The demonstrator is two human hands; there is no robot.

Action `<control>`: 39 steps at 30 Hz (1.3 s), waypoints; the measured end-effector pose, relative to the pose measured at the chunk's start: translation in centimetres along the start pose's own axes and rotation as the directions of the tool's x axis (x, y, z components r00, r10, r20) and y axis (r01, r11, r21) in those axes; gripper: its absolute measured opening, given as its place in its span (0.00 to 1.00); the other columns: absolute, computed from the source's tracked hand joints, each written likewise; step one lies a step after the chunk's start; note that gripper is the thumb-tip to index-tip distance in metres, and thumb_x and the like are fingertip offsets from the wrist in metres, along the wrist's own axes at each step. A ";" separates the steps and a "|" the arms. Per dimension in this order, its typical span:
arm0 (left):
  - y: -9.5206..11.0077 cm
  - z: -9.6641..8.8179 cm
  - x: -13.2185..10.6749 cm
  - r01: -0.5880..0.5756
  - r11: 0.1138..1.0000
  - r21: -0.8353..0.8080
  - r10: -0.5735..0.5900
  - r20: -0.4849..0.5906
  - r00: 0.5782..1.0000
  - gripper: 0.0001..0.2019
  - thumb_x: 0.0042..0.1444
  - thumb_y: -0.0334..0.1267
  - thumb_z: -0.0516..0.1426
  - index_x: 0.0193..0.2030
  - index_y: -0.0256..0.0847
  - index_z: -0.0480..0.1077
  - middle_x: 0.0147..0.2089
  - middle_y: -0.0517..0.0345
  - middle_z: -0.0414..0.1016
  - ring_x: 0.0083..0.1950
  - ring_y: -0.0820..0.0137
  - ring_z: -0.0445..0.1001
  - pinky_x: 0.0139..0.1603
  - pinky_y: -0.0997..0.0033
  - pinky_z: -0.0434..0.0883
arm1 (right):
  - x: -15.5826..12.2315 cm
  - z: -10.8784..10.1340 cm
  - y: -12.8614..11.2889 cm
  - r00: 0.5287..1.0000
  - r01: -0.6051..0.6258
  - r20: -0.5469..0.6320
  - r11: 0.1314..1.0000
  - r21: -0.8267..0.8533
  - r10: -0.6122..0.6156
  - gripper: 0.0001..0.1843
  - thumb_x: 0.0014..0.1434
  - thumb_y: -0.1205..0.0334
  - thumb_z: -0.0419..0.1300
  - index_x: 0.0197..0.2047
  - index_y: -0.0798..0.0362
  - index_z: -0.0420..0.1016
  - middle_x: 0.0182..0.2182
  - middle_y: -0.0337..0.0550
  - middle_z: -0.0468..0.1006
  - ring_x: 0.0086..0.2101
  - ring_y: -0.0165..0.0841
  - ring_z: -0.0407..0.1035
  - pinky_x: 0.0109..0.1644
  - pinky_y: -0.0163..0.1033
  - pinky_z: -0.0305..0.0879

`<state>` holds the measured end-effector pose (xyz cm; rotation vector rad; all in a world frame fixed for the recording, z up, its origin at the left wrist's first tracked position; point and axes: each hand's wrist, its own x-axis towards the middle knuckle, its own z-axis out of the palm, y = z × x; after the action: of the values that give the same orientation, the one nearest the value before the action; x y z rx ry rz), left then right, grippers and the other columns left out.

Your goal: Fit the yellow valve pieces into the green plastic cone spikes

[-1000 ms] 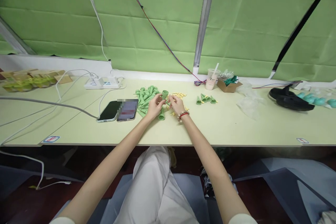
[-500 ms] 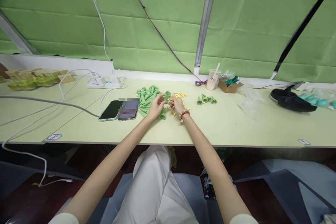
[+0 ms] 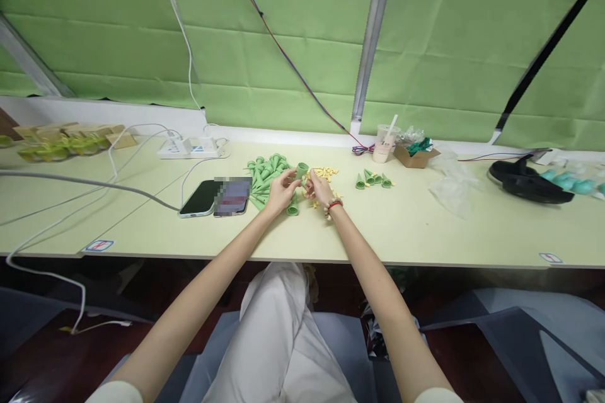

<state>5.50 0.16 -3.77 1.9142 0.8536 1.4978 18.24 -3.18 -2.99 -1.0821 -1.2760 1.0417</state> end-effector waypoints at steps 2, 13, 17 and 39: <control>-0.1 0.1 0.0 0.035 0.999 -0.039 -0.035 0.006 0.999 0.14 0.48 0.34 0.56 0.43 0.36 0.70 0.37 0.52 0.73 0.27 0.73 0.72 0.30 0.72 0.69 | -0.1 0.0 -0.1 0.995 0.059 -0.076 0.996 -0.063 -0.064 0.26 0.48 0.34 0.47 0.24 0.51 0.58 0.20 0.34 0.64 0.16 0.24 0.60 0.17 0.31 0.53; 0.3 -0.4 0.0 -0.123 0.992 -0.004 0.123 -0.025 0.992 0.12 0.47 0.30 0.56 0.39 0.37 0.74 0.36 0.54 0.73 0.39 0.70 0.70 0.41 0.68 0.67 | 0.0 0.2 0.3 0.992 -0.067 0.108 0.996 0.050 0.061 0.28 0.47 0.32 0.47 0.18 0.50 0.51 0.13 0.32 0.55 0.15 0.24 0.56 0.19 0.32 0.55; 0.2 -0.3 -0.1 -0.096 0.995 -0.031 0.096 -0.017 0.995 0.12 0.47 0.31 0.57 0.41 0.37 0.74 0.36 0.54 0.72 0.37 0.71 0.70 0.40 0.69 0.68 | 0.0 0.2 0.1 0.998 -0.068 -0.012 0.998 0.015 0.068 0.28 0.49 0.33 0.45 0.19 0.51 0.54 0.14 0.33 0.58 0.14 0.24 0.57 0.18 0.32 0.54; 0.4 -0.6 -0.2 -0.258 0.951 0.168 0.271 -0.056 0.961 0.12 0.51 0.35 0.55 0.43 0.40 0.72 0.34 0.56 0.71 0.35 0.72 0.68 0.37 0.73 0.66 | -0.7 1.2 0.3 0.946 0.187 -0.200 0.933 -0.307 -0.256 0.22 0.57 0.42 0.42 0.23 0.50 0.57 0.16 0.33 0.57 0.16 0.26 0.54 0.20 0.33 0.50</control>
<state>4.93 -0.18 -3.47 2.1704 0.7956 1.7159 17.05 -3.76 -3.39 -1.2050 -1.3415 0.5480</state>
